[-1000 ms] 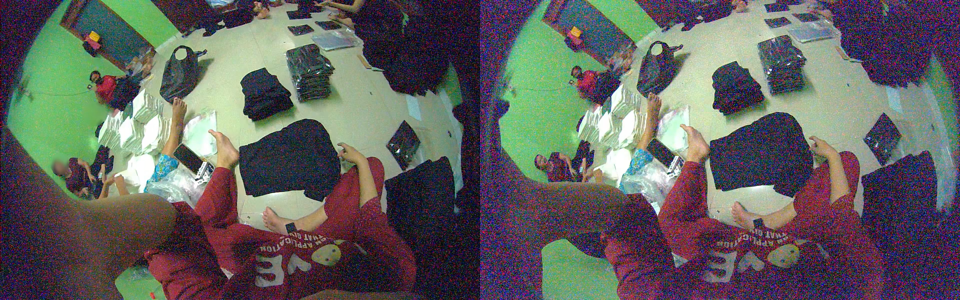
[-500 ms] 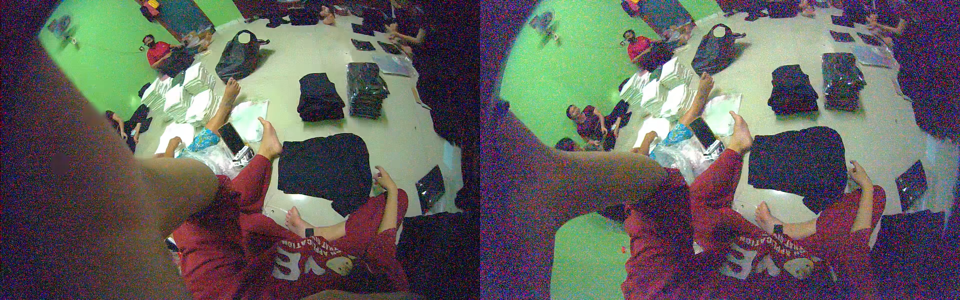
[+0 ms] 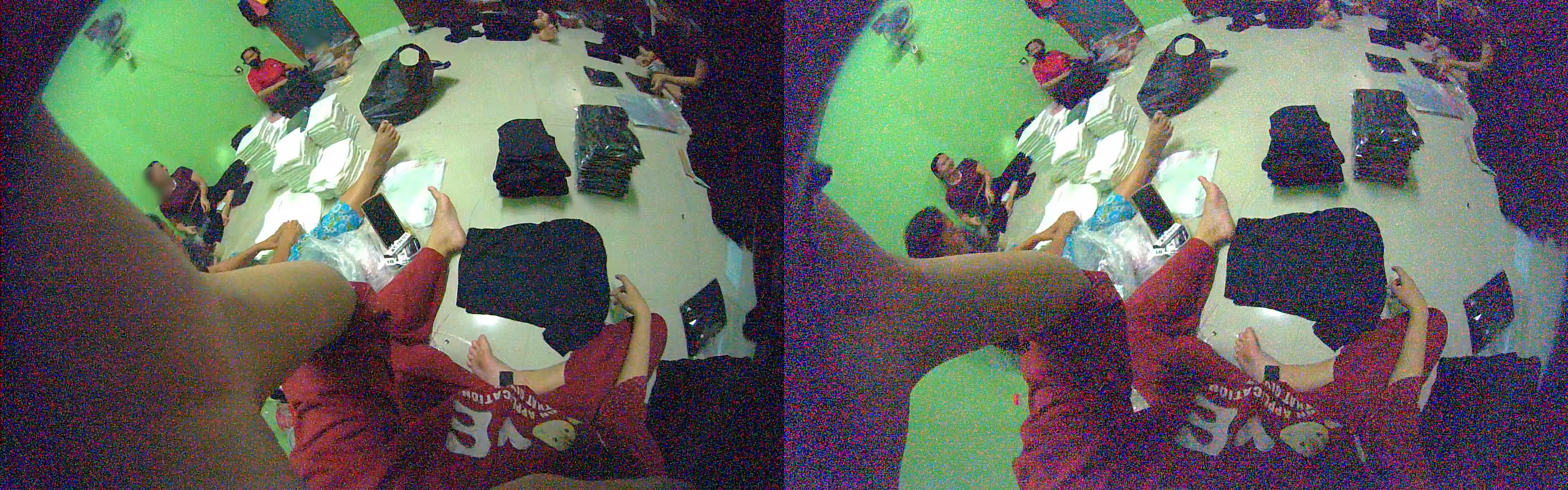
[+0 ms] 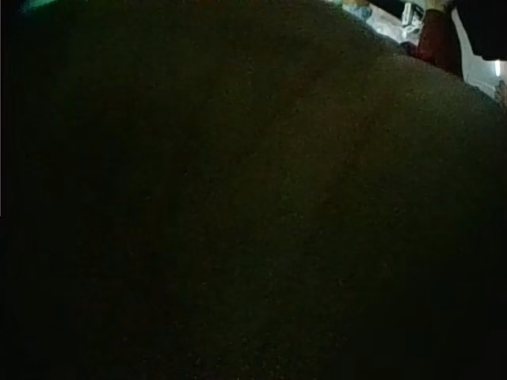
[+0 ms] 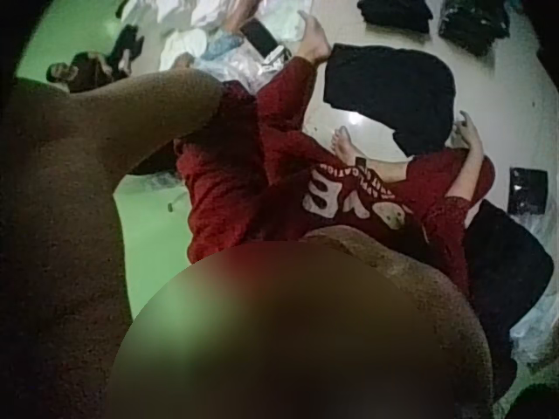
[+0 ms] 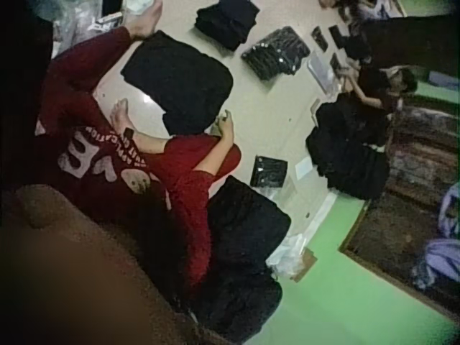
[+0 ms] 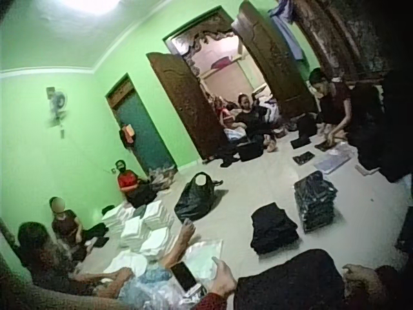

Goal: The person folds dark-colored garments and places them into clear plastic bags. They seal the bags, apply a small white label to the front, and stack the finished packages. The process is repeated for multiple items.

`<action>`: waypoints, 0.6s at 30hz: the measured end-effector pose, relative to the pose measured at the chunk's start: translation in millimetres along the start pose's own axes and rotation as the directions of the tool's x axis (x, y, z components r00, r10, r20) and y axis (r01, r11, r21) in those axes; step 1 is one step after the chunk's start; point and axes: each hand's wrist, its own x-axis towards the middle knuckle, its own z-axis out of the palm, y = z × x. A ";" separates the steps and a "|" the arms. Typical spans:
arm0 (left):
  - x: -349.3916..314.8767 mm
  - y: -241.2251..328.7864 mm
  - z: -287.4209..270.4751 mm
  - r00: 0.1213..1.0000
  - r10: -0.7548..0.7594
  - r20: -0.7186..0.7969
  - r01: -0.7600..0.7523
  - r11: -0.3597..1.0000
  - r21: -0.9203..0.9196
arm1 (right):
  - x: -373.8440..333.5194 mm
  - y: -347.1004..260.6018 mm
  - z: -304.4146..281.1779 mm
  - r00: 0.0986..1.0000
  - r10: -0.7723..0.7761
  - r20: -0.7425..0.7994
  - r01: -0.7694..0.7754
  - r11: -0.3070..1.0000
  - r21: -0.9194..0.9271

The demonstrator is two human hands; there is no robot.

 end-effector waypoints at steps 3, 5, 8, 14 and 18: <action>1.1 -1.8 -3.8 0.998 0.042 0.038 -0.045 0.997 0.062 | -1.9 -4.0 1.0 1.000 0.005 -0.026 -0.006 0.999 -0.051; -3.9 0.6 -2.1 0.993 0.089 0.079 -0.100 0.983 0.151 | -2.7 -2.7 -0.4 0.997 0.062 -0.052 -0.066 0.994 -0.082; -14.4 9.5 5.5 0.997 0.051 0.058 -0.060 0.985 0.162 | 12.1 5.7 1.0 0.998 -0.032 0.058 0.034 0.999 -0.028; -14.7 22.6 11.8 0.997 -0.050 0.063 0.028 0.953 0.301 | 36.1 56.5 0.3 0.984 -0.170 0.050 0.173 0.983 -0.061; -16.7 21.9 13.2 1.000 -0.005 0.003 0.005 1.000 -0.011 | 36.1 72.8 -0.5 0.941 -0.338 -0.016 0.331 0.928 -0.170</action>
